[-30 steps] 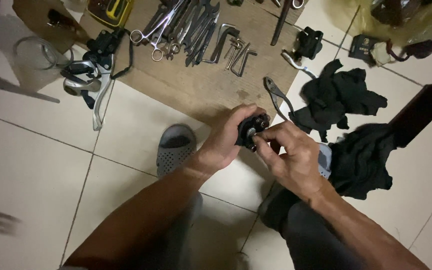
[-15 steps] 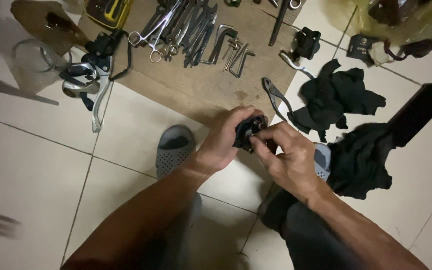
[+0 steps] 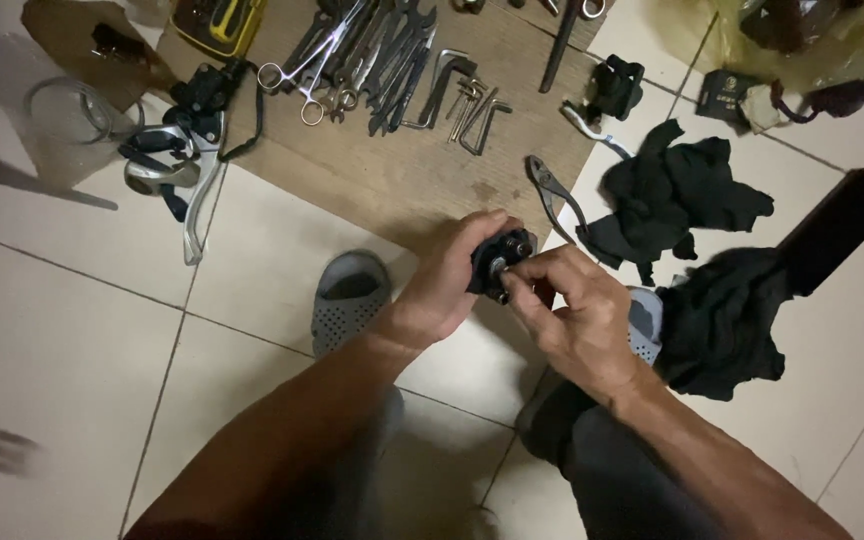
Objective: The person disassembles a bicycle brake caliper by hand, removing a spring and other small components. They then use pliers to manipulate a part of the caliper and later use a cloth to wipe the components. The person also handles a small metal bolt and a screwdriver.
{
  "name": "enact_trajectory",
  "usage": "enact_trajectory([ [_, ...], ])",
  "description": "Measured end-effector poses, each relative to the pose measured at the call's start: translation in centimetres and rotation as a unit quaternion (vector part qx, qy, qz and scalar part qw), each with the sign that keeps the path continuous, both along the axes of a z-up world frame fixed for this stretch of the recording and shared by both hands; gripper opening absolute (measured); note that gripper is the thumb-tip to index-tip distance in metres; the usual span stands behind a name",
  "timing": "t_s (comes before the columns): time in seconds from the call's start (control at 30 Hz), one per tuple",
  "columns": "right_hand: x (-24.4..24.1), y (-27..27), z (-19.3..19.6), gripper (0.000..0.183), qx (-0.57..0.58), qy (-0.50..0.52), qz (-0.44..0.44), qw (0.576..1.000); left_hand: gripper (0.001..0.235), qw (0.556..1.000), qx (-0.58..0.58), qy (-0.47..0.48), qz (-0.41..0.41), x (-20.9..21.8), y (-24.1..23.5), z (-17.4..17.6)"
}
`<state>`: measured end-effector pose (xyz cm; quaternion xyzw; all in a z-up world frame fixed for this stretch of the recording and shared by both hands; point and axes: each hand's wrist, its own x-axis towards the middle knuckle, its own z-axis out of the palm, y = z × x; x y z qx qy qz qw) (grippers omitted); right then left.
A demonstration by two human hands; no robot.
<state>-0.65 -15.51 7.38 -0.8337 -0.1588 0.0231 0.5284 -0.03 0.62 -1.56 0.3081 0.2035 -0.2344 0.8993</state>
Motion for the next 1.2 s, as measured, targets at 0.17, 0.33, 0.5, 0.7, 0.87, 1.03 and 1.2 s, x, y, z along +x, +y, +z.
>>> enact_trajectory([
  [0.17, 0.4, -0.2, 0.2, 0.003, 0.010, 0.008, -0.003, 1.000, 0.031, 0.998, 0.026, -0.044, -0.026, 0.3, -0.1, 2.4],
  [0.33, 0.8, -0.6, 2.6, 0.003, 0.005, -0.014, -0.008, 1.000, 0.024, 0.999, -0.008, -0.044, 0.001, 0.2, 0.4, 6.0],
  [0.5, 1.2, -1.4, 5.5, 0.007, -0.017, -0.041, -0.033, 0.998, 0.019, 0.999, -0.020, -0.018, -0.018, 0.6, -0.5, 11.1],
  [0.7, 0.6, -1.9, 11.9, 0.002, -0.029, -0.124, -0.038, 0.991, 0.027, 0.999, -0.027, -0.036, -0.016, 0.4, -1.5, 14.6],
  [0.87, 0.0, -3.1, 16.7, 0.006, -0.089, -0.178, -0.040, 0.979, 0.037, 0.994, 0.018, -0.097, -0.035, 0.1, -1.7, 20.3],
  [1.03, -1.2, -3.5, 22.6, 0.008, -0.149, -0.196, -0.067, 0.967, 0.039, 0.989, 0.044, -0.136, -0.036, -0.2, -2.6, 25.8],
  [1.2, -2.9, -4.1, 28.5, 0.010, -0.181, -0.204, -0.099, 0.957, 0.041, 0.982, 0.081, -0.169, -0.027, -1.9, -4.1, 32.7],
])
